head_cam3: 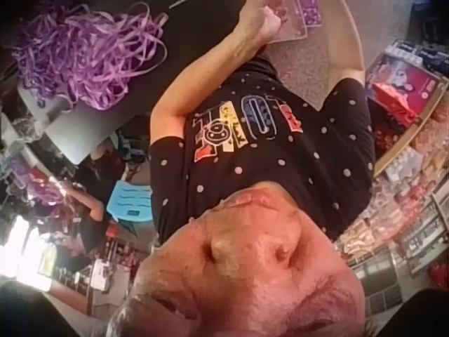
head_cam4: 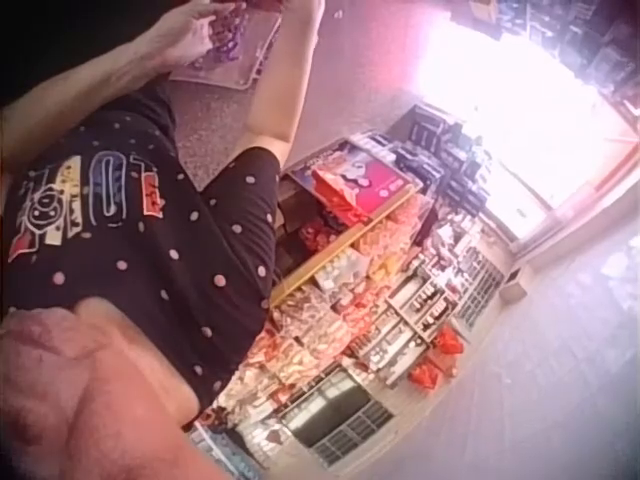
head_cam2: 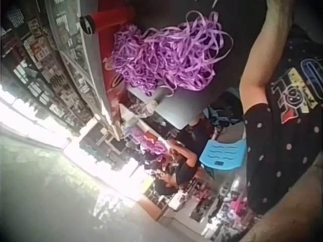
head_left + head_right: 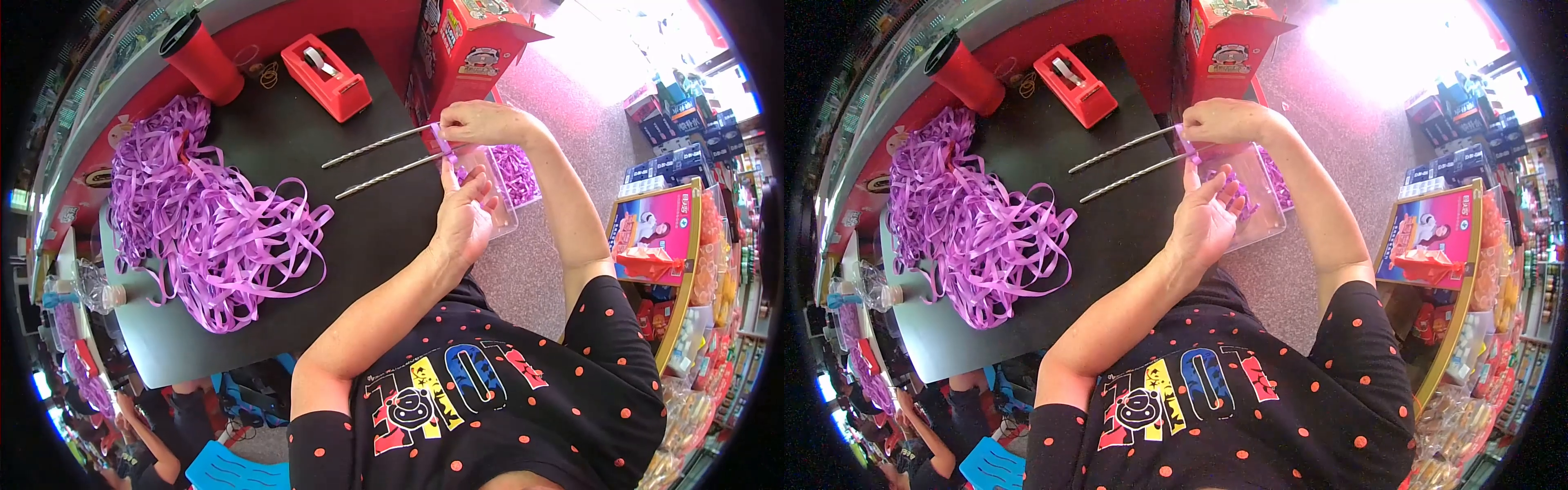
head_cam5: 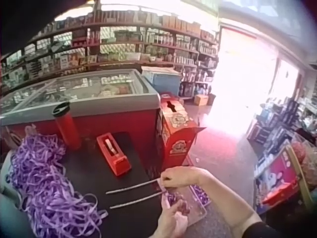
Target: The recorder is wrapping purple ribbons around metal rods to create decorative bows and securing them with tape.
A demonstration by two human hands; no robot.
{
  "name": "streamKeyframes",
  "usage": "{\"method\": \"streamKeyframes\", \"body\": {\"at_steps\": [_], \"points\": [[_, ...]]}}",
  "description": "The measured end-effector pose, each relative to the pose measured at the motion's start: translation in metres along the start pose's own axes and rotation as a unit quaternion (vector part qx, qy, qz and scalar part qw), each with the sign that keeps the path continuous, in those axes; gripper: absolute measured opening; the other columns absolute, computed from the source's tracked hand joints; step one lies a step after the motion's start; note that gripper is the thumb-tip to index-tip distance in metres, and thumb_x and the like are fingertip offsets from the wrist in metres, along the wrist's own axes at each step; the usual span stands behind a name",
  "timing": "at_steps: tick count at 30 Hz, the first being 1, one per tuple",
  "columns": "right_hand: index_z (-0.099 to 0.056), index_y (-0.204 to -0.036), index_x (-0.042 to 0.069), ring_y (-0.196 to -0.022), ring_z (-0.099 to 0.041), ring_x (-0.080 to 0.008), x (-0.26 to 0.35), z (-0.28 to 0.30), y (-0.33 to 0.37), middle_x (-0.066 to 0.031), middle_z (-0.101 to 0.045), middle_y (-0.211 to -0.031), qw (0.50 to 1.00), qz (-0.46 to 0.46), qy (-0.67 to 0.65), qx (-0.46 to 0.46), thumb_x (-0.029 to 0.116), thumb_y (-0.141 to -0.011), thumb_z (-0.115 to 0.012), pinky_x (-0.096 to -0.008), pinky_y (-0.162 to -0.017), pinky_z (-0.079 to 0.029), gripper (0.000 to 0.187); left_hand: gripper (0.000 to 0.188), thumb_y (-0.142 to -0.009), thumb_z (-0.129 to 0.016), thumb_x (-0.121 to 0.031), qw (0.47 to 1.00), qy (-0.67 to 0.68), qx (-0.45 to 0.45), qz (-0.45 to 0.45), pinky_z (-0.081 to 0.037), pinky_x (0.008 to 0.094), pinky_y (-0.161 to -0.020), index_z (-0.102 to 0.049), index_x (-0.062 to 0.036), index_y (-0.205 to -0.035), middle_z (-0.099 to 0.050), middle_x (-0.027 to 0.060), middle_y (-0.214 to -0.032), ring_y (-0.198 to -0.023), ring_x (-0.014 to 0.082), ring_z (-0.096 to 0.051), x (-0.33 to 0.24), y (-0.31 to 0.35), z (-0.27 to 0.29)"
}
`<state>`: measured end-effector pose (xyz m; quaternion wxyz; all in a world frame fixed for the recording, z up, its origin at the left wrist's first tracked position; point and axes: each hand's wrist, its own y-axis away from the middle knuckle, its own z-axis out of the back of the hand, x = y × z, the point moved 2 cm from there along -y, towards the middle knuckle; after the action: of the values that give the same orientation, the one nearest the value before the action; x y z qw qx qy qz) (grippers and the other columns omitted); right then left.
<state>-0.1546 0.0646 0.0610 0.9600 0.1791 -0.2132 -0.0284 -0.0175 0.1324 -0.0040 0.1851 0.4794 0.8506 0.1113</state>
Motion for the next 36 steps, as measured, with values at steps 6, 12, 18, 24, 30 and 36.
{"method": "streamKeyframes", "body": {"at_steps": [6, 12, 18, 24, 30, 36], "points": [[-0.064, -0.093, 0.003, -0.091, -0.062, -0.0293, 0.008, -0.006, 0.005, -0.0136, -0.065, -0.094, 0.998, -0.035, 0.008, -0.042, 0.036, -0.084, -0.058, -0.0393, -0.081, -0.047, 0.035, 0.082, -0.087, -0.056, -0.007, 1.000, -0.012, -0.005, -0.004, -0.032, 0.0382, -0.090, -0.009, -0.0332, -0.149, -0.047, -0.0015, -0.116, -0.097, 0.0115, -0.044, 0.000, 0.000, -0.001], [-0.065, -0.097, 0.000, -0.086, -0.063, -0.0210, 0.003, -0.015, 0.018, -0.0132, -0.066, -0.095, 0.990, -0.091, -0.069, -0.078, 0.036, -0.085, -0.063, -0.0342, -0.075, -0.049, 0.038, 0.084, -0.087, -0.056, -0.006, 1.000, -0.003, -0.015, 0.000, -0.034, 0.0358, -0.088, -0.008, -0.0332, -0.149, -0.047, -0.0009, -0.118, -0.097, 0.0111, -0.047, -0.003, 0.000, 0.000], [-0.061, -0.112, 0.001, -0.086, -0.062, -0.0129, -0.059, -0.075, 0.003, -0.0059, -0.065, -0.102, 0.782, -0.032, -0.620, -0.047, 0.028, -0.092, -0.058, -0.0281, -0.075, -0.050, 0.034, 0.076, -0.087, -0.053, -0.003, 0.999, 0.038, 0.031, 0.020, -0.038, 0.0394, -0.093, -0.018, -0.0392, -0.144, -0.054, 0.0029, -0.110, -0.101, 0.0186, -0.051, -0.002, 0.000, -0.002], [-0.056, -0.120, 0.002, -0.080, -0.062, -0.0105, -0.060, -0.112, -0.032, -0.0026, -0.062, -0.099, 0.637, 0.116, -0.756, 0.103, 0.018, -0.088, -0.065, -0.0242, -0.069, -0.051, 0.038, 0.083, -0.085, -0.054, -0.003, 0.998, 0.053, 0.003, 0.024, -0.038, 0.0383, -0.093, -0.010, -0.0341, -0.148, -0.057, 0.0061, -0.110, -0.104, 0.0206, -0.053, -0.004, 0.005, -0.004], [-0.056, -0.114, 0.000, -0.074, -0.062, -0.0098, -0.066, -0.128, -0.050, -0.0029, -0.061, -0.096, 0.545, 0.203, -0.797, 0.162, 0.019, -0.086, -0.068, -0.0218, -0.063, -0.051, 0.036, 0.089, -0.086, -0.055, -0.003, 0.998, 0.059, 0.000, 0.029, -0.038, 0.0376, -0.093, 0.000, -0.0315, -0.149, -0.057, 0.0065, -0.111, -0.103, 0.0195, -0.054, -0.006, 0.007, -0.005], [-0.060, -0.102, -0.001, -0.075, -0.063, -0.0143, -0.068, -0.121, -0.052, -0.0067, -0.064, -0.089, 0.576, 0.186, -0.778, 0.169, 0.015, -0.087, -0.065, -0.0260, -0.067, -0.052, 0.023, 0.091, -0.086, -0.054, -0.003, 0.998, 0.051, 0.010, 0.026, -0.039, 0.0360, -0.093, 0.005, -0.0305, -0.149, -0.056, 0.0066, -0.113, -0.102, 0.0180, -0.054, -0.008, 0.007, -0.005]]}}
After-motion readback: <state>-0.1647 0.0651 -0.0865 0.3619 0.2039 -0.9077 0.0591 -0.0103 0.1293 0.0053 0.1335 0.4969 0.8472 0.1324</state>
